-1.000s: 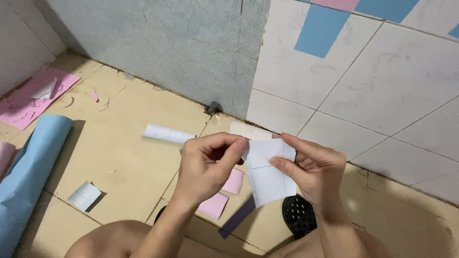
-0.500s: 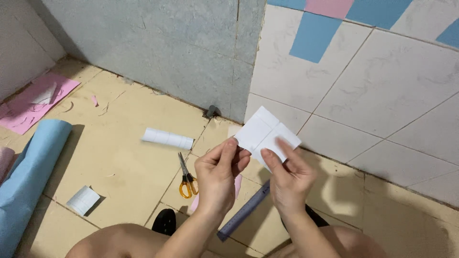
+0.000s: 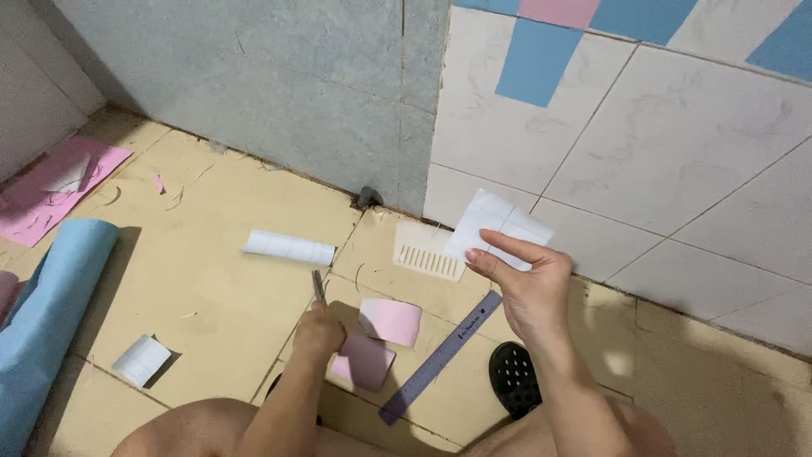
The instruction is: Cutting small pieces of colored vinyl and applying them to wall tiles to create a pattern
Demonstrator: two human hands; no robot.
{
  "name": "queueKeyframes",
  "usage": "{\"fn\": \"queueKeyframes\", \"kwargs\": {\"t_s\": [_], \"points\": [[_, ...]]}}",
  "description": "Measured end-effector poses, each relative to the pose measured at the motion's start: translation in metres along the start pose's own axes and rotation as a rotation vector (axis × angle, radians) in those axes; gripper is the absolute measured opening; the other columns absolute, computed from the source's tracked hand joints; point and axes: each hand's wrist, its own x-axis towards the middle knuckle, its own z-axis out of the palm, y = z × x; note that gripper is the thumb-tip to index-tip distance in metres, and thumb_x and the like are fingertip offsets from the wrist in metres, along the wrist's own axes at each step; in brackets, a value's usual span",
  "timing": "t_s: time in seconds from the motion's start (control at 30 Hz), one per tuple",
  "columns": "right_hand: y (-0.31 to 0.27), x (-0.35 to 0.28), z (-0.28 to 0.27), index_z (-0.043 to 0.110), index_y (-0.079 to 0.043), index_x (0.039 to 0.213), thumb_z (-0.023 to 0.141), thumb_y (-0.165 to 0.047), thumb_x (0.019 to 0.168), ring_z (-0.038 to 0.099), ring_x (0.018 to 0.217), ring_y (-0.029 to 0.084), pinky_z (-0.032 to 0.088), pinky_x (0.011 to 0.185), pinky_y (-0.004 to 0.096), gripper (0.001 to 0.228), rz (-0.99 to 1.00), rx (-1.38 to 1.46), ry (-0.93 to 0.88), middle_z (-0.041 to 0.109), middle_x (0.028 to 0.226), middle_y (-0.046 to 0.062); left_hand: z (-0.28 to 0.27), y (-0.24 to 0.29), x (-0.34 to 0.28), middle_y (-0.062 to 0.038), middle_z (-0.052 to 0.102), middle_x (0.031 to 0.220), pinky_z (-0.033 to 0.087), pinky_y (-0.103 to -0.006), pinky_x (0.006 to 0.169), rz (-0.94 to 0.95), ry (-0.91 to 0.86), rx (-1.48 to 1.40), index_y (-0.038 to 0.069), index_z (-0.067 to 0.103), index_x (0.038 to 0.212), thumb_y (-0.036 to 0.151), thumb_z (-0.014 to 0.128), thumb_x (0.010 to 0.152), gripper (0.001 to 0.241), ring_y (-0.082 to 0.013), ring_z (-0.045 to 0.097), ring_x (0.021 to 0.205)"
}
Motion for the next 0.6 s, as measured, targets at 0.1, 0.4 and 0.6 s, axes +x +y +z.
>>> {"fn": "queueKeyframes", "kwargs": {"t_s": [0.1,0.4,0.6], "points": [[0.0,0.004,-0.007,0.071,0.011,0.108,0.085,0.017,0.067,0.071,0.079,0.028,0.065,0.072,0.041,0.044,-0.018,0.009,0.012,0.072,0.081,0.032,0.009,-0.002,-0.006,-0.012,0.059,0.085,0.064,-0.0452,0.065,-0.023,0.073,0.123,-0.003,0.064,0.102,0.021,0.056,0.084,0.031,-0.0336,0.073,0.079],[-0.008,0.015,-0.02,0.07,0.012,0.111,0.084,0.019,0.065,0.072,0.077,0.03,0.065,0.07,0.043,0.048,-0.076,0.034,0.017,0.071,0.079,0.033,-0.136,0.059,-0.028,-0.017,0.07,0.109,0.061,-0.051,0.084,-0.239,-0.237,-0.296,0.004,0.061,0.131,0.028,0.077,0.074,0.064,-0.0383,0.072,0.106],[0.001,0.027,-0.027,0.069,0.013,0.113,0.078,0.02,0.07,0.073,0.076,0.03,0.066,0.073,0.037,0.044,-0.108,0.026,-0.027,0.072,0.089,0.031,-0.284,0.171,-0.117,-0.007,0.062,0.066,0.051,-0.0272,0.043,0.162,-0.028,-1.203,-0.003,0.068,0.118,0.008,0.085,0.076,0.046,-0.0173,0.062,0.051]]}}
